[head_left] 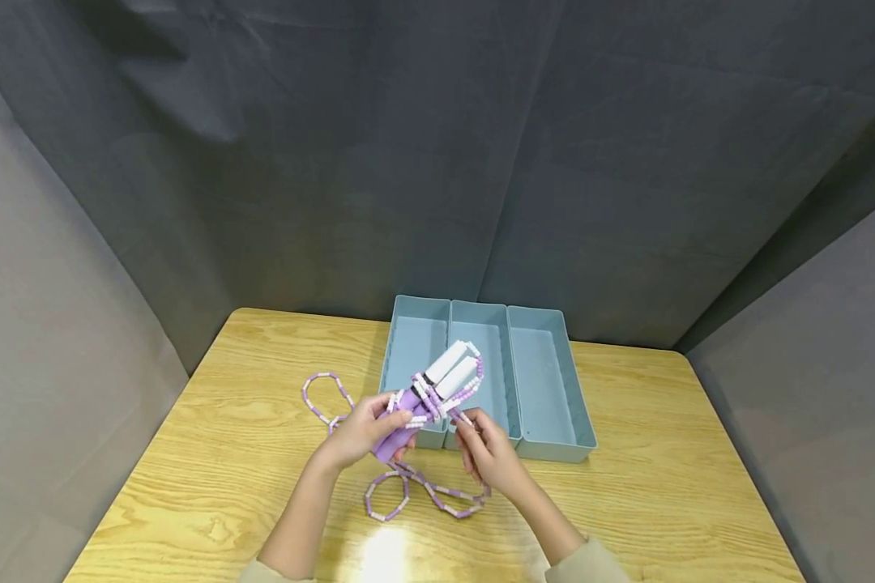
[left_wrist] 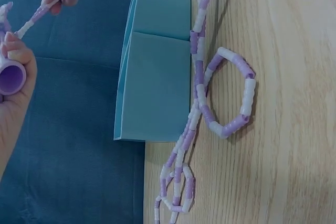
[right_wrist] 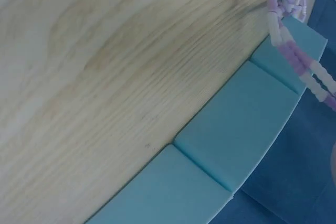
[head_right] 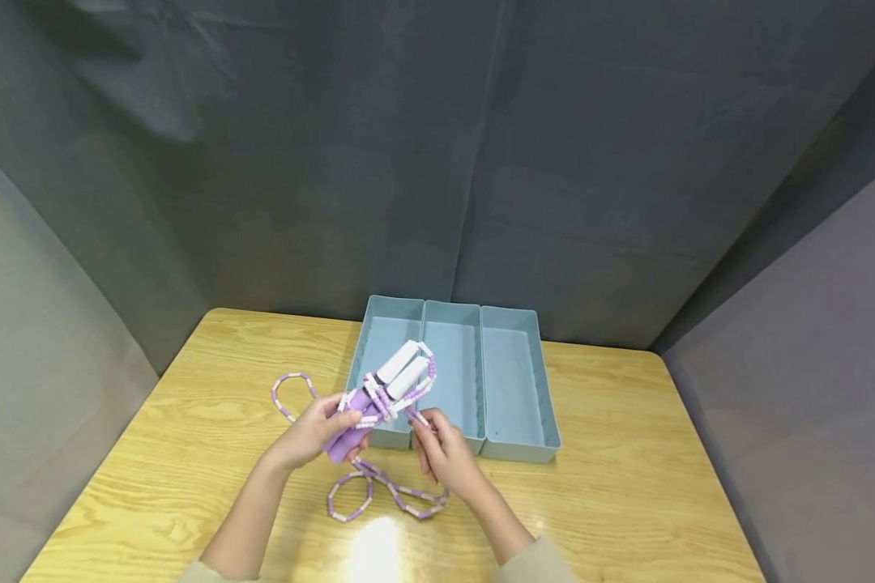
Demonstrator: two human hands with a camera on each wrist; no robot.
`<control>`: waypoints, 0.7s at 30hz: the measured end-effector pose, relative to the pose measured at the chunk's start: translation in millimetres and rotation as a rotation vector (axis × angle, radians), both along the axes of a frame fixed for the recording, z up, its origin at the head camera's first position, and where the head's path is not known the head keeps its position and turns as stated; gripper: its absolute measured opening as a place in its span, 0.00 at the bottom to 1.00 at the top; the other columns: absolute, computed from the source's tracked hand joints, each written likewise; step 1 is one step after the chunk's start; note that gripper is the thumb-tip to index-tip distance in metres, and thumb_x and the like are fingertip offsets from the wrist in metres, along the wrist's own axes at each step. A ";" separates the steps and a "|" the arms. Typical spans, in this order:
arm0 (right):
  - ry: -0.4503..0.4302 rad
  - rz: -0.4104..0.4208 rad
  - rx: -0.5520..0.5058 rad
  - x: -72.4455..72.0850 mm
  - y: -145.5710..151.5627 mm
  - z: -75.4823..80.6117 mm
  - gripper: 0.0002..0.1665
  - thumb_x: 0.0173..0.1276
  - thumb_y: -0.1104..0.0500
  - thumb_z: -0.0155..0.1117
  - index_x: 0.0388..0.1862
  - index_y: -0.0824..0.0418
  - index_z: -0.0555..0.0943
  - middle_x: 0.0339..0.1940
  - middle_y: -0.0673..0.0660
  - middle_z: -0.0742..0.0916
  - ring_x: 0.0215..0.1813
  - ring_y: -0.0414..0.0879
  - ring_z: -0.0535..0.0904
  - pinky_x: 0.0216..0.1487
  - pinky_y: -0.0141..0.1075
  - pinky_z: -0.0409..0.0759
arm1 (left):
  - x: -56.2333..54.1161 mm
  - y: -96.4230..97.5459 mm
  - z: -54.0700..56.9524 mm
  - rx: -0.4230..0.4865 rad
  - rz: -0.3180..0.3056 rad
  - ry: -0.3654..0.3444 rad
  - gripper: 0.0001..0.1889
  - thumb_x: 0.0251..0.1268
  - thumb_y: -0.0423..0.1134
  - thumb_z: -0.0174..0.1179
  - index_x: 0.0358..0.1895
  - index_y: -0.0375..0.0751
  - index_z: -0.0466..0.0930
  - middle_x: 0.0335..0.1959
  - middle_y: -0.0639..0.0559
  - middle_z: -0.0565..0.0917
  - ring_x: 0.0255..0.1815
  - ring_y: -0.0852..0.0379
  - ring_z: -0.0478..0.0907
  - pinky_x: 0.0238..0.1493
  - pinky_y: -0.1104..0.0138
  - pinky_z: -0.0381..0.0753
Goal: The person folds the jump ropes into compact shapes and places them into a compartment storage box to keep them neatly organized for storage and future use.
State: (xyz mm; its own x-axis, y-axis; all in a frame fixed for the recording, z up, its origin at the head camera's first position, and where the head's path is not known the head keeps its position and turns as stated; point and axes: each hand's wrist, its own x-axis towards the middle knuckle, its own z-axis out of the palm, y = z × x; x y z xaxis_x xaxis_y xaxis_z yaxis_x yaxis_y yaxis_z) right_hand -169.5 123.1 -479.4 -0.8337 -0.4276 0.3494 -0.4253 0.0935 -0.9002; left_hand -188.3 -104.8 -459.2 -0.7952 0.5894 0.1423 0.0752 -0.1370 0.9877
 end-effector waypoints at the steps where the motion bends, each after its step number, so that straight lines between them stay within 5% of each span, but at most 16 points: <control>1: -0.037 -0.015 -0.011 1.2 0.3 0.0 0.09 0.72 0.69 0.40 0.36 0.72 0.68 0.11 0.69 0.71 0.06 0.56 0.63 0.01 0.39 0.65 | -0.3 0.2 -0.2 -0.007 0.018 -0.010 0.15 0.68 0.38 0.48 0.42 0.24 0.69 0.25 0.21 0.73 0.17 0.58 0.76 0.17 0.71 0.78; 7: -0.212 -0.101 -0.014 7.3 0.8 5.6 0.14 0.72 0.64 0.45 0.38 0.73 0.75 0.15 0.65 0.74 0.07 0.49 0.65 0.05 0.48 0.66 | -2.2 2.9 -1.7 -0.025 0.095 -0.066 0.15 0.68 0.40 0.49 0.41 0.26 0.70 0.23 0.41 0.78 0.17 0.57 0.75 0.18 0.70 0.79; 12: -0.291 -0.100 0.023 12.1 0.7 13.4 0.17 0.73 0.62 0.43 0.40 0.74 0.76 0.18 0.72 0.74 0.11 0.38 0.68 0.07 0.43 0.69 | -3.1 4.0 -3.4 0.003 0.131 -0.117 0.15 0.68 0.42 0.49 0.40 0.28 0.69 0.23 0.42 0.78 0.17 0.58 0.75 0.18 0.71 0.79; 21: -0.401 -0.076 0.073 19.6 2.7 25.9 0.20 0.75 0.58 0.41 0.42 0.72 0.76 0.14 0.52 0.73 0.07 0.34 0.60 0.04 0.30 0.61 | -4.3 3.5 -5.3 0.027 0.179 -0.143 0.16 0.67 0.43 0.50 0.41 0.29 0.68 0.22 0.45 0.78 0.17 0.59 0.75 0.20 0.71 0.80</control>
